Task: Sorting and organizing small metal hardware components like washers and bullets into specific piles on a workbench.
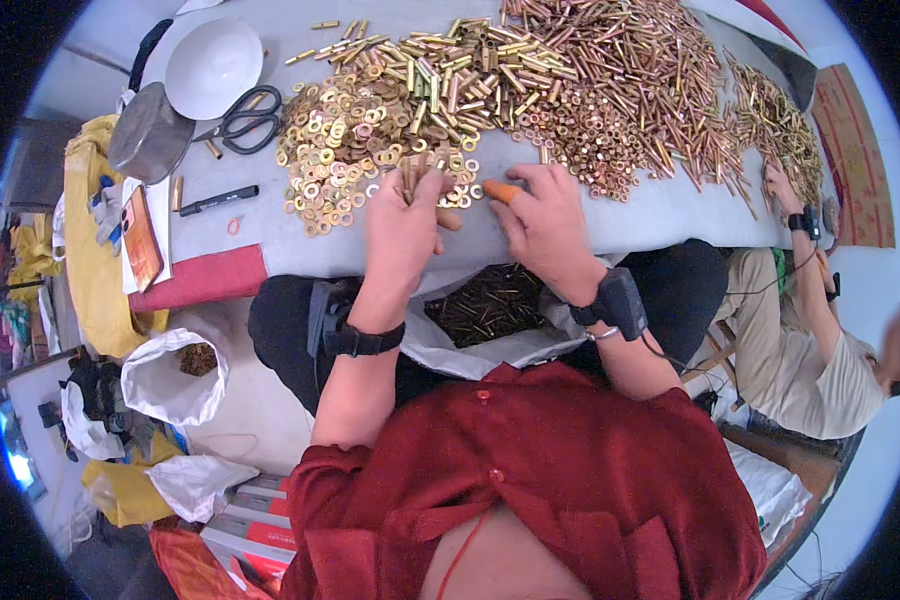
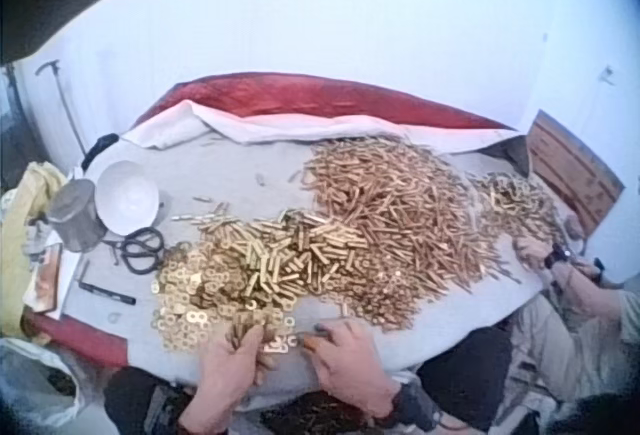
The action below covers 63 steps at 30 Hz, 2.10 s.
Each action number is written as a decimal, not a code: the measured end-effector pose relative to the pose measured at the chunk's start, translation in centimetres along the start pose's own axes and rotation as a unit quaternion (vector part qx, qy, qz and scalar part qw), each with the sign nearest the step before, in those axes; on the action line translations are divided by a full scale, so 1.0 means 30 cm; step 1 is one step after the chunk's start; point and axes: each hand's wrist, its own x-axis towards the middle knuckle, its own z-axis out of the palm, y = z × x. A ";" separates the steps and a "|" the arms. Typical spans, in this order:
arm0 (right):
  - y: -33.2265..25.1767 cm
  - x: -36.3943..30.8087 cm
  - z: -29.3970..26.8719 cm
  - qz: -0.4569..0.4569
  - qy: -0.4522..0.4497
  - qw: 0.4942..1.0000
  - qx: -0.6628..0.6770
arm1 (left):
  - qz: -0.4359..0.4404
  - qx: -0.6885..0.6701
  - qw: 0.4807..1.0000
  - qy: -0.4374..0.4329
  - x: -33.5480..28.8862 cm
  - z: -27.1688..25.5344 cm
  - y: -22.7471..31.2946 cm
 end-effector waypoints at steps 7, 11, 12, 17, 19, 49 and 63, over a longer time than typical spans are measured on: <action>0.088 -0.077 -0.040 0.084 0.098 0.992 0.005 | 0.006 -0.030 0.998 -0.063 -0.009 0.023 0.001; 0.061 -0.036 -0.018 0.082 0.081 0.993 0.015 | -0.018 -0.099 0.989 -0.105 -0.010 0.009 0.002; 0.045 -0.022 -0.006 0.083 0.073 0.994 -0.014 | -0.017 -0.099 0.990 -0.103 -0.013 0.010 0.002; 0.040 0.007 0.013 0.103 0.044 0.993 -0.021 | -0.041 -0.105 0.986 -0.126 -0.022 0.034 -0.003; 0.038 0.004 0.017 0.131 0.085 0.984 0.084 | -0.045 -0.091 0.987 -0.126 -0.023 0.040 -0.005; 0.143 -0.001 -0.041 0.160 0.059 0.973 -0.159 | -0.043 -0.031 0.991 -0.124 -0.033 0.049 -0.010; -0.005 -0.016 -0.013 0.321 0.120 0.824 0.451 | -0.047 0.005 0.986 -0.158 -0.048 0.067 -0.025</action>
